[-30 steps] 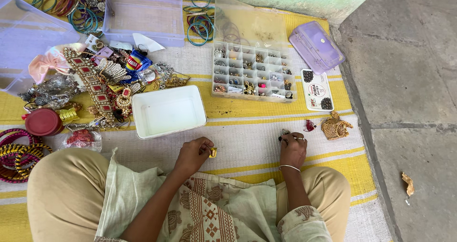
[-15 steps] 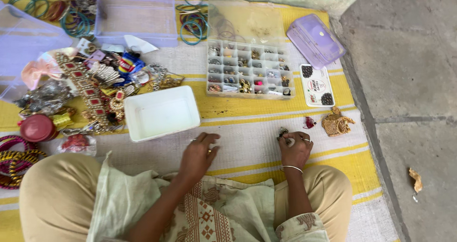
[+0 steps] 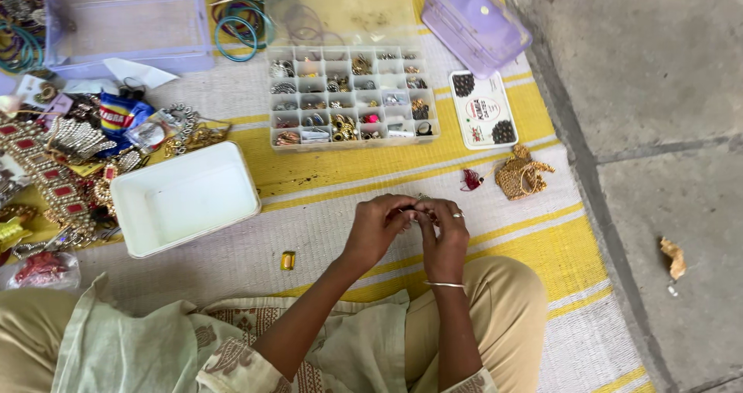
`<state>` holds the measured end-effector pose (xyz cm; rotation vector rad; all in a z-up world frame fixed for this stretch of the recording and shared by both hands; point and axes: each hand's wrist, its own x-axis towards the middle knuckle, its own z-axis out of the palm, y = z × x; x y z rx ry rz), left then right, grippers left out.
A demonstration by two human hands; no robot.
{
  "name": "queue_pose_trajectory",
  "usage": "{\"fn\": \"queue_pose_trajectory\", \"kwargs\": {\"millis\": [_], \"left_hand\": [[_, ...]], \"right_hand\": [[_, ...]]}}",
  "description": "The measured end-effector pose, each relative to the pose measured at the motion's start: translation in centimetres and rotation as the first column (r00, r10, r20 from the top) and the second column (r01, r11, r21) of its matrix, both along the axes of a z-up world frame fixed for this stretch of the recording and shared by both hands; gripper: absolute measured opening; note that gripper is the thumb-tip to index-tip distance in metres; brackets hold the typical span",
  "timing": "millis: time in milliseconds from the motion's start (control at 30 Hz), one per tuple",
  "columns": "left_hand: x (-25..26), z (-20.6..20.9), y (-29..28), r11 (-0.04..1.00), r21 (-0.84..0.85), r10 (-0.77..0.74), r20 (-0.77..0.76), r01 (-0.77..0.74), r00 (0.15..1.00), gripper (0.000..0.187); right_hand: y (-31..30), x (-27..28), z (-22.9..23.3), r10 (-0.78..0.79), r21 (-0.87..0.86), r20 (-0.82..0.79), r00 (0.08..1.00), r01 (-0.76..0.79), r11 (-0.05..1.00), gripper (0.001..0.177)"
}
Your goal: The person sits on a mat and organizes jewelry by sorting small items into a compartmentalized tray and placing necklaces and earrings into a purple storage box. They handle multiple pieces, including a large necklace and several earrings, and close the box after arranging the contents.
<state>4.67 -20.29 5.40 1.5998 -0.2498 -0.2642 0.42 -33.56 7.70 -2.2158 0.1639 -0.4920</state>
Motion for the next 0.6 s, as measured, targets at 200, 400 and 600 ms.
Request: {"fn": "queue_pose_trajectory", "kwargs": {"millis": [200,400,600], "left_hand": [[0.4,-1.2,-1.2,0.997,0.07,0.014,0.008,-0.014,1.0,0.022],[1.7,-3.5,-0.5,0.992,0.035,0.119,0.049,-0.121,0.992,0.025],[2.4,-3.6,5.0,0.983,0.134,0.13,-0.05,-0.122,0.99,0.023]], "right_hand": [[-0.9,0.6,-0.8,0.016,-0.054,-0.01,1.0,-0.016,0.998,0.015],[-3.6,0.9,-1.5,-0.2,0.006,-0.063,0.978,0.201,0.98,0.015],[-4.1,0.9,-2.2,-0.253,0.352,-0.051,0.966,0.254,0.901,0.006]]}}
